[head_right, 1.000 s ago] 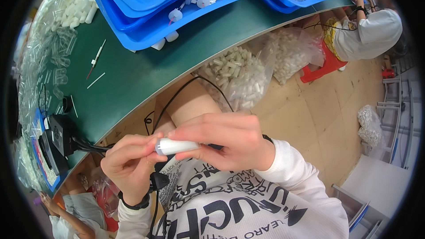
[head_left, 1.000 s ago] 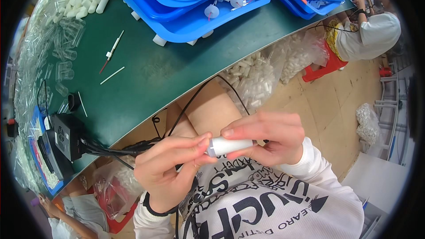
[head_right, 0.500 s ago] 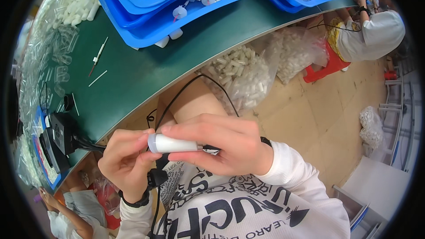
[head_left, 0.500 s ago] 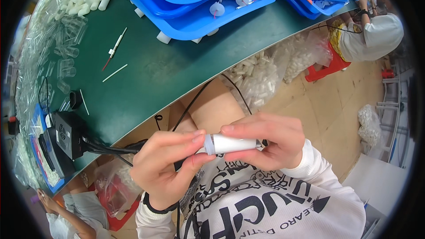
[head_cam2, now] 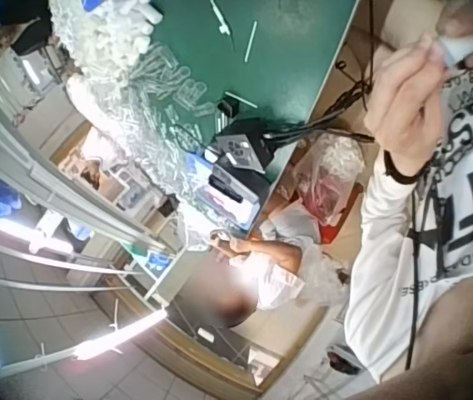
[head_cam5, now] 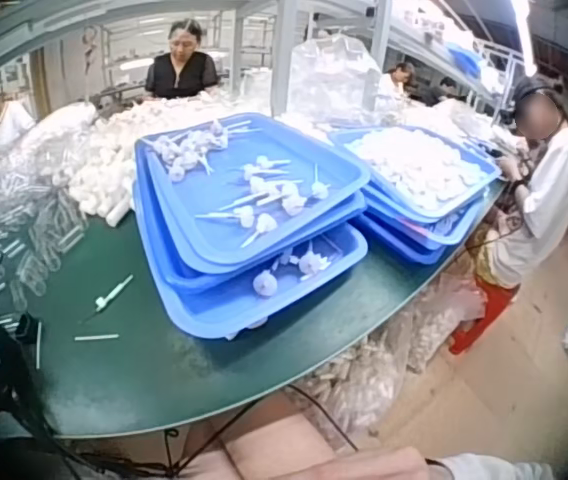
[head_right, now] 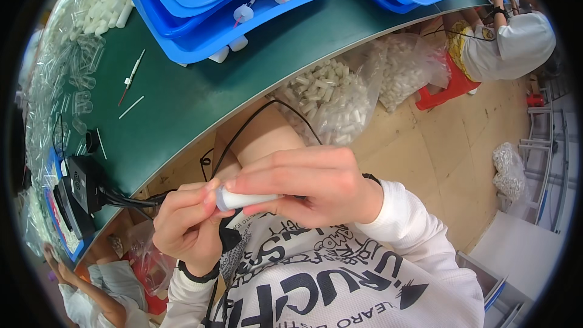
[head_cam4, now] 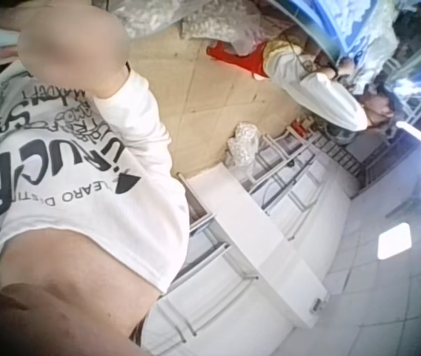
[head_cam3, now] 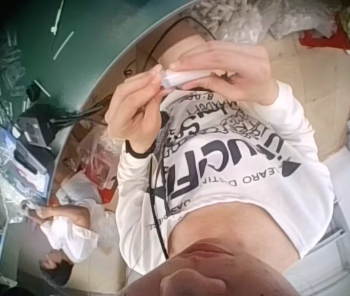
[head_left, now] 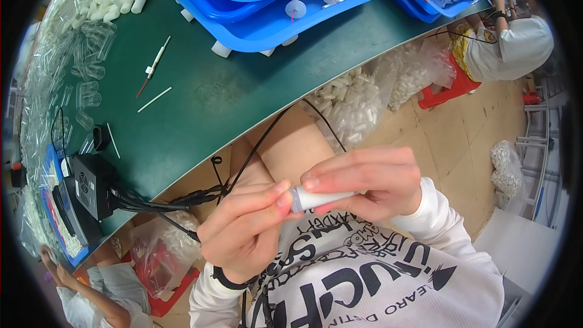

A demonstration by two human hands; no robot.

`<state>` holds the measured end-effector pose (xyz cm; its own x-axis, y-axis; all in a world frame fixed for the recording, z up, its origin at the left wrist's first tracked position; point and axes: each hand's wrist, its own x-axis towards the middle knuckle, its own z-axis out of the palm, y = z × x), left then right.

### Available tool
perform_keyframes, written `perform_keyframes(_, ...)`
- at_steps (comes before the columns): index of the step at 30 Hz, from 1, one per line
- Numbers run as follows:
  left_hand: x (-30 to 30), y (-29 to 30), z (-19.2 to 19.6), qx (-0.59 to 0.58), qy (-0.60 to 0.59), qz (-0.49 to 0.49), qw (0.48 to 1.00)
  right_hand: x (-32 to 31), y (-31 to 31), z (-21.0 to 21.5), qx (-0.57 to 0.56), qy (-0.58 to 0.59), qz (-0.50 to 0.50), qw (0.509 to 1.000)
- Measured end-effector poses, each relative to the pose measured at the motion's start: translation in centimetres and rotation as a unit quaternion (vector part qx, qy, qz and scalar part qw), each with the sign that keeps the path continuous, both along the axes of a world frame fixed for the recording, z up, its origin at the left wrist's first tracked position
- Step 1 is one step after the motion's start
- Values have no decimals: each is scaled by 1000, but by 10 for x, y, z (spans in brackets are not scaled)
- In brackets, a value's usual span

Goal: The person assembles small white cylindrical components by inserting thin white rods into them. They pick up the components and rods from a green table, fit them together by hand, and place the finished units into blue trays.

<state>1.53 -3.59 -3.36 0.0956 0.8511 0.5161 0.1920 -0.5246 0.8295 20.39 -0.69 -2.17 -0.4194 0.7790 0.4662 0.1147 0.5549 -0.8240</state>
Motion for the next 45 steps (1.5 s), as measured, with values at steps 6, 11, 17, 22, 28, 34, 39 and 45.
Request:
perform_keyframes(6,-4,9,-8,1,2,-37,999,4,-1,-10,34,-21,-29,999)
perform_keyframes(11,-15,9,4,-203,-127,-123,963,0,0,-6,75,23,-46,996)
perform_keyframes(17,-20,11,9,-190,-92,-103,972,-4,-2,-6,101,19,-31,994)
perform_keyframes(22,-16,13,16,-104,2,-69,992,-2,-2,-4,132,-13,-26,991)
perform_keyframes(28,-12,7,12,-52,51,-46,996,6,4,2,160,-68,20,985)
perform_keyframes(34,-5,-1,5,-17,55,-20,998,11,9,6,172,-79,56,980)
perform_keyframes(39,1,-6,0,6,72,10,997,13,11,1,192,-80,62,976)
perform_keyframes(45,3,-1,2,-43,74,16,996,15,8,-4,117,-65,26,991)
